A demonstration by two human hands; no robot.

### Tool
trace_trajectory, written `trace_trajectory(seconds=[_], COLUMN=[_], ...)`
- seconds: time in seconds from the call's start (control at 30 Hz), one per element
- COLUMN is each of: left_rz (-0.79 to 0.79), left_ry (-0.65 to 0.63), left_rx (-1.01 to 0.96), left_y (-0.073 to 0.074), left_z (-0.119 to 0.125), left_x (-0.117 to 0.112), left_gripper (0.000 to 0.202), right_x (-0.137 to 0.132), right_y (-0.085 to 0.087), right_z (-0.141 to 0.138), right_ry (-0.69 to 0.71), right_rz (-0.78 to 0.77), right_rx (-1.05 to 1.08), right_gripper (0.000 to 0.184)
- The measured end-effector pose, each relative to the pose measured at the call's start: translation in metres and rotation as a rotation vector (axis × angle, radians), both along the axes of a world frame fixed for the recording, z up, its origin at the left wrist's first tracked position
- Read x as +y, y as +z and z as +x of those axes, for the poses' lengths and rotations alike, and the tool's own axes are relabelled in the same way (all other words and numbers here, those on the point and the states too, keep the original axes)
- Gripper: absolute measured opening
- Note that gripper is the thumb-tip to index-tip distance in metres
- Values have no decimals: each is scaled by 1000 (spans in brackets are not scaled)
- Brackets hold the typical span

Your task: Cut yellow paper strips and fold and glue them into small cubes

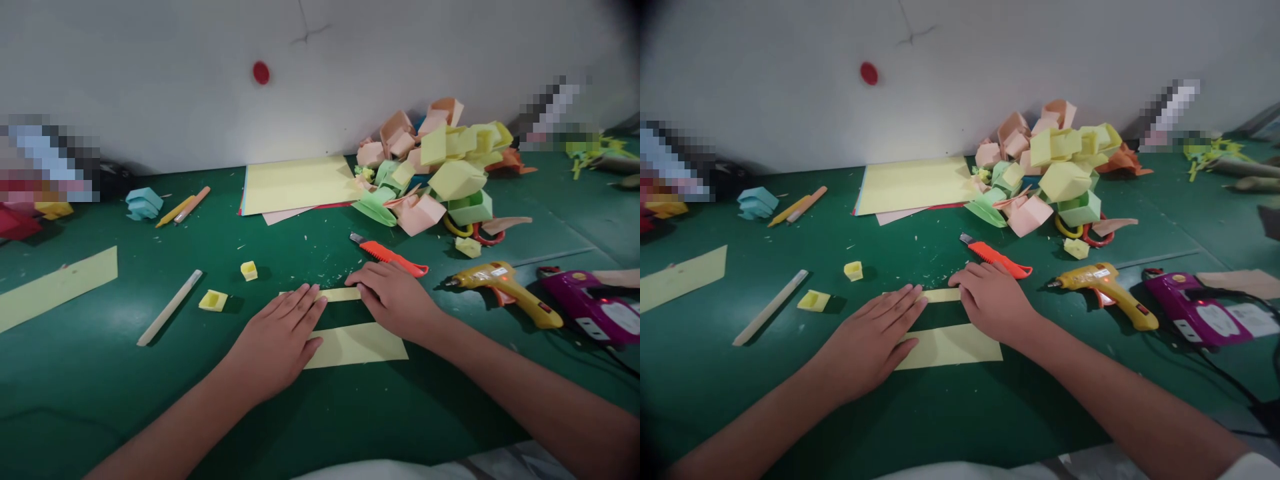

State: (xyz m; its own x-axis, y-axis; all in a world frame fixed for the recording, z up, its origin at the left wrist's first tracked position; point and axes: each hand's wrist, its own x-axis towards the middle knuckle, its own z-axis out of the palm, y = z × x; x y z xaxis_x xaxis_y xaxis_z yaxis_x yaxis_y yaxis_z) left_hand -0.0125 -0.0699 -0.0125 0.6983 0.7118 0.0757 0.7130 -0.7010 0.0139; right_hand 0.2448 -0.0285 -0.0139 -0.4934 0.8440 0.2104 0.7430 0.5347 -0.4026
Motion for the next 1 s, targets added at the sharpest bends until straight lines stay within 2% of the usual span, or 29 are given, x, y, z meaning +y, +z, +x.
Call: trace_trajectory(seconds=[0.2,0.37,0.5,0.63,0.8,1.0], left_rz=[-93,-89,-85,-79,-66,-52], left_ry=[27,16,14,14,5,11], left_rx=[-25,-29,-36,-48,-47,-32], left_y=[2,1,1,0,-1,-2], left_z=[1,1,2,2,2,3], left_x=[-5,-7,-8,-8,-8,-9], left_gripper=[66,68,69,70,70,72], right_x=[2,-1,-9,-19,-27,-31], right_y=[0,2,8,11,3,-1], right_z=[1,1,-3,-9,-10,-8], right_ry=[25,65,225,361,360,379], right_rz=[37,247,383,317,150,78], right_rx=[-29,-94,-83,-144,-257,-290], right_gripper=[28,38,36,43,58,70])
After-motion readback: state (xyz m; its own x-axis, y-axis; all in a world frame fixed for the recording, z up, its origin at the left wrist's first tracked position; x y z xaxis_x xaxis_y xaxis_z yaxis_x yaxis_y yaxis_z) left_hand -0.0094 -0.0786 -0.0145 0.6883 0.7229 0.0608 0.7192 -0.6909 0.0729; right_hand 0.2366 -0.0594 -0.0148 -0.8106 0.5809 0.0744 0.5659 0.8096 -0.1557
